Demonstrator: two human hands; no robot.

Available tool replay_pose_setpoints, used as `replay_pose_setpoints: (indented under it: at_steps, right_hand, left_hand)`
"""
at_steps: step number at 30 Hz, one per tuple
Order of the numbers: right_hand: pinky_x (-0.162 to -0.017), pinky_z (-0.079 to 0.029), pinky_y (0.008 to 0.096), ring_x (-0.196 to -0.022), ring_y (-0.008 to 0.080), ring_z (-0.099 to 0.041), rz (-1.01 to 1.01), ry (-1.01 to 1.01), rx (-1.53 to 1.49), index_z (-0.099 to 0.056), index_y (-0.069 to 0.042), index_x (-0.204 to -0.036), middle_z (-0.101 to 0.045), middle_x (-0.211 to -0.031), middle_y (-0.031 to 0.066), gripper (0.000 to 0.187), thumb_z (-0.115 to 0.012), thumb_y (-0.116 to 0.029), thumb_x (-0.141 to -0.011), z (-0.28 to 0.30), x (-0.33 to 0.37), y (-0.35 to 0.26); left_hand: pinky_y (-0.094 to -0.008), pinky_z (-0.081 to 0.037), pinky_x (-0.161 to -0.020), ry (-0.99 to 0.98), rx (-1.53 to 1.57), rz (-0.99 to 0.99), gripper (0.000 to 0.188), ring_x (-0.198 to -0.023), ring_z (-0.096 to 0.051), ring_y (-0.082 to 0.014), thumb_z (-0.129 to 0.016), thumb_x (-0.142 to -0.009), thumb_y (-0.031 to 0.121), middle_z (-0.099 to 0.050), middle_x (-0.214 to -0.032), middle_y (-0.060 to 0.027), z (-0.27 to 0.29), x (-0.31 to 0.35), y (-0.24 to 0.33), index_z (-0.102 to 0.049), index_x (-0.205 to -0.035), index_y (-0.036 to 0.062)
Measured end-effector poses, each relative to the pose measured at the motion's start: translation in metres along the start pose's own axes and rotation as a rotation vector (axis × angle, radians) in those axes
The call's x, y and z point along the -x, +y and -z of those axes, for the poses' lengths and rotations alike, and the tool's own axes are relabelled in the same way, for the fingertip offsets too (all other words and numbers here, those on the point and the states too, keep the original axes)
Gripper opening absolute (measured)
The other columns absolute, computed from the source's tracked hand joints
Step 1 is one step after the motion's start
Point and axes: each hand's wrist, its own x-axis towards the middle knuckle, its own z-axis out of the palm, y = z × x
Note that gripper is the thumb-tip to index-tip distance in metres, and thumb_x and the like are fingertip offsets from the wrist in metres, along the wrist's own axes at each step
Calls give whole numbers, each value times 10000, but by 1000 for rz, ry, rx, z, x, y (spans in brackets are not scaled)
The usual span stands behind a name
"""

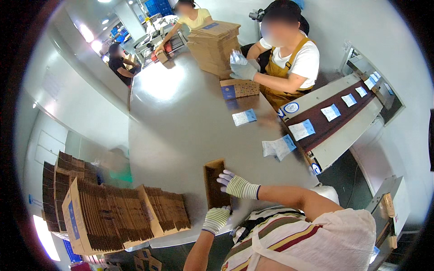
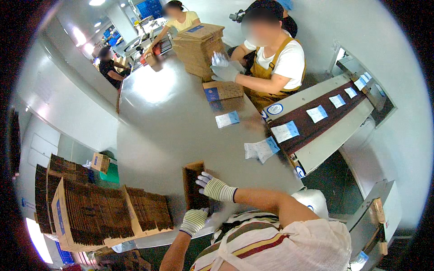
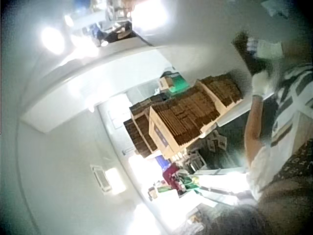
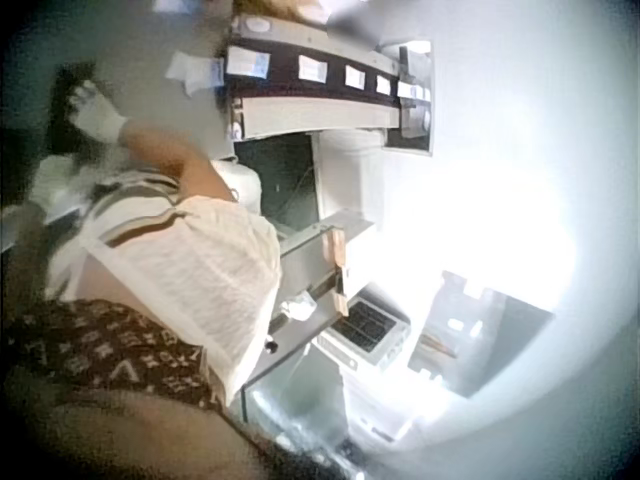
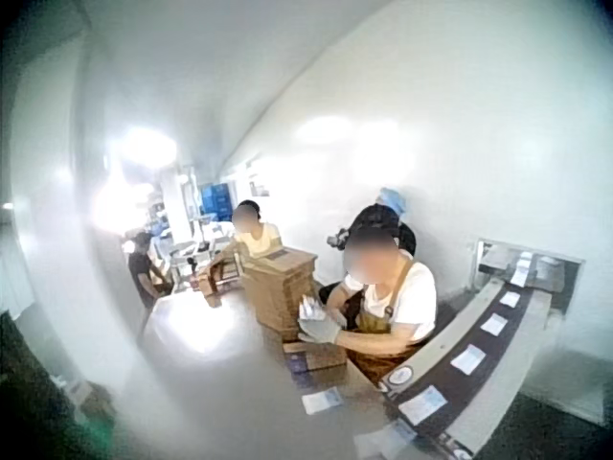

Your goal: The person packs small pouches into cardboard boxes by hand on a manufacturing table.

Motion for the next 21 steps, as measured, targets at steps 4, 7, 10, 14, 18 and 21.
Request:
replay_pose_setpoints:
  at_steps: [4, 7, 10, 14, 18, 21]
  right_hand:
    - [-1109, -181, 479, -1334, 311, -259, -153, 155, -129, -343, -85, -1348, -298, -1422, 145, 498, -396, -203, -867, -4, 8, -23]
    - [-1094, -234, 436, -1314, 325, -284, -195, 219, -359, -313, -33, -1361, -287, -1420, 166, 570, -466, -135, -821, 8, 22, -48]
    - [-1046, -309, 434, -1233, 341, -390, -247, 92, -518, -346, -52, -1341, -367, -1357, 181, 686, -614, -173, -721, 0, 50, -53]
    - [-931, -415, 443, -1104, 388, -496, -238, -228, -654, -372, -69, -1323, -459, -1269, 218, 611, -607, -214, -778, -6, 99, -43]
    - [-879, -447, 427, -1016, 342, -568, -392, -294, -692, -548, -66, -1185, -595, -1126, 168, 378, -535, -271, -868, -9, 152, -45]
    - [-834, -474, 402, -954, 311, -602, -545, -149, -846, -631, -57, -1059, -643, -1028, 139, 308, -514, -286, -889, 13, 169, -66]
  left_hand:
    - [-407, -497, -635, 101, 79, 91, 260, -727, -636, -288, -527, -824, 291, -636, -824, -129, -22, 6, -10, -575, -942, 65]
    - [-412, -490, -600, 217, 142, 154, 307, -664, -627, -296, -556, -810, 372, -631, -727, -128, -41, 11, -6, -579, -885, 75]
    - [-409, -492, -558, 200, 138, 239, 313, -611, -619, -297, -571, -796, 376, -625, -698, -124, -45, 9, 2, -574, -853, 68]
    - [-412, -501, -570, 240, 167, 254, 402, -607, -620, -306, -570, -810, 435, -635, -724, -146, -39, 10, 1, -591, -850, 36]
    - [-406, -503, -658, 22, 178, 260, 412, -742, -633, -310, -560, -824, 410, -637, -865, -155, -20, 1, -3, -573, -928, 12]
    - [-408, -504, -638, 96, 197, 240, 424, -698, -629, -316, -554, -833, 418, -636, -805, -165, -35, 12, -15, -575, -921, 4]
